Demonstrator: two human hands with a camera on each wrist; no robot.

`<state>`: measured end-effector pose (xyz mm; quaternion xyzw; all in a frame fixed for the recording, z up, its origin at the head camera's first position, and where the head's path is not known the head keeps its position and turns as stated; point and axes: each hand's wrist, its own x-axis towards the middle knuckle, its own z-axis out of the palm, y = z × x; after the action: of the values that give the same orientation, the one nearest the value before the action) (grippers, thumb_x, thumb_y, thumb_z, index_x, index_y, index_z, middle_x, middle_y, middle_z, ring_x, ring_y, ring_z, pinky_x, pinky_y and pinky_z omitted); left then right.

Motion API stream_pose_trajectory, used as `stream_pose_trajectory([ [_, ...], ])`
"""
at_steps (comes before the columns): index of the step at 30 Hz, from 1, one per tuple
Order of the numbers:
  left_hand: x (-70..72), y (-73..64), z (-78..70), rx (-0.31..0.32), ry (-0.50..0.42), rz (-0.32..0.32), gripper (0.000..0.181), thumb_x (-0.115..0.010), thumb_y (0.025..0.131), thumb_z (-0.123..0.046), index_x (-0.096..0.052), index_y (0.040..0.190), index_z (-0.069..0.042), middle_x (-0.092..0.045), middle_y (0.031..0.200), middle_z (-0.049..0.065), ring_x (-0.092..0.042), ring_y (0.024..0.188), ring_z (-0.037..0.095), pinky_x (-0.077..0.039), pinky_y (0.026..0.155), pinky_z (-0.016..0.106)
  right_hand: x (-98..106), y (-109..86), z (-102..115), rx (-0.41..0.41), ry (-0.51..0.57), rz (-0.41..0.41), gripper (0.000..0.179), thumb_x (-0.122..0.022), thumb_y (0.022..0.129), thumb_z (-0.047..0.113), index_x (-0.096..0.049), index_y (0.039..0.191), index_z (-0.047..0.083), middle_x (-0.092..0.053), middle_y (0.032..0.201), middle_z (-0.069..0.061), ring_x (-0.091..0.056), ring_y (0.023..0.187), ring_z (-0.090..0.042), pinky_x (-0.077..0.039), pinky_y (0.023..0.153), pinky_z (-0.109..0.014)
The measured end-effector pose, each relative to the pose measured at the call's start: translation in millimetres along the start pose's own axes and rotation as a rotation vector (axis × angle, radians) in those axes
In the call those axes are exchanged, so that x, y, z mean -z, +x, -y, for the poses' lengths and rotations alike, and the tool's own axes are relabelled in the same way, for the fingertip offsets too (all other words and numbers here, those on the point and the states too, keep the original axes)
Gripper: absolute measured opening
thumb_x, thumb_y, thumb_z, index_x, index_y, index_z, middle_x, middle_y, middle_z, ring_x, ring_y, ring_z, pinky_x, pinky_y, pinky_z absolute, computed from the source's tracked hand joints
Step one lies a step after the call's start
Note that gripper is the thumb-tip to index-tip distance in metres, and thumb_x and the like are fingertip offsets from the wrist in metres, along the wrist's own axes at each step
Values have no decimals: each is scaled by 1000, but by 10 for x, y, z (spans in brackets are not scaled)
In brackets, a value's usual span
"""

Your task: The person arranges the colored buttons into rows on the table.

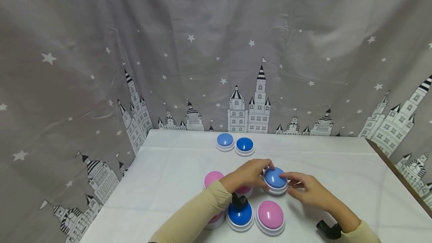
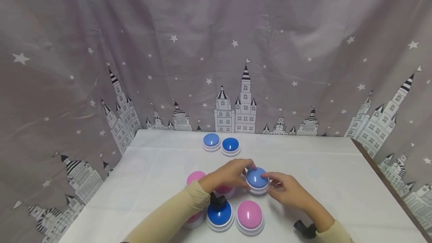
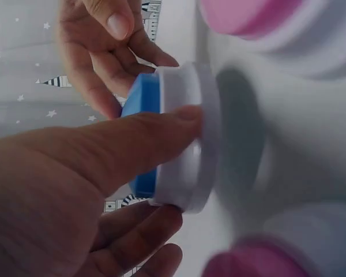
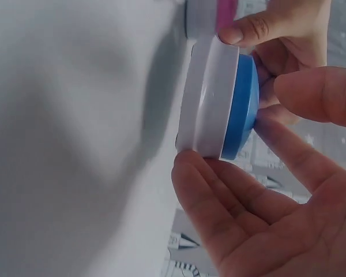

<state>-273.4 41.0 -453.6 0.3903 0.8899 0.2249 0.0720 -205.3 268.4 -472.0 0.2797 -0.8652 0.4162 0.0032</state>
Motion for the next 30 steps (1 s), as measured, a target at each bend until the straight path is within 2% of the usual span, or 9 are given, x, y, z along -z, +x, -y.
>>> stream_pose_trajectory([
  [6, 5, -127, 50, -12, 63, 33, 58, -86, 60, -30, -54, 108, -23, -58, 102, -8, -54, 90, 4, -43, 79, 15, -124, 26, 19, -1, 33, 76, 40, -64, 84, 10, -55, 123, 8, -58, 118, -6, -59, 93, -20, -51, 79, -34],
  [14, 1, -247, 89, -22, 48, 43, 58, -86, 60, -30, -53, 107, -22, -57, 100, -7, -53, 86, 5, -42, 75, 16, -200, 32, 39, -35, 76, 106, 41, -64, 84, 12, -55, 124, 10, -57, 119, -6, -59, 94, -22, -50, 79, -33],
  [20, 17, -280, 99, -10, 10, 76, 55, -84, 63, -28, -52, 108, -20, -56, 98, -5, -54, 82, 6, -43, 70, 15, -231, 29, 58, -53, 76, 101, 39, -64, 85, 14, -55, 123, 11, -57, 119, -6, -58, 95, -23, -51, 79, -33],
  [26, 13, -287, 104, 35, -8, 109, 55, -83, 65, -29, -51, 110, -23, -55, 102, -7, -53, 83, 5, -44, 72, 16, -241, 37, 54, -67, 62, 104, 39, -64, 85, 16, -56, 123, 12, -57, 120, -4, -57, 96, -22, -50, 80, -34],
  [30, 5, -296, 104, 22, 8, 108, 56, -82, 66, -29, -50, 111, -22, -55, 103, -6, -52, 87, 5, -43, 76, 17, -240, 38, 59, -80, 64, 117, 39, -64, 85, 17, -55, 123, 14, -57, 120, -3, -57, 97, -21, -50, 81, -36],
])
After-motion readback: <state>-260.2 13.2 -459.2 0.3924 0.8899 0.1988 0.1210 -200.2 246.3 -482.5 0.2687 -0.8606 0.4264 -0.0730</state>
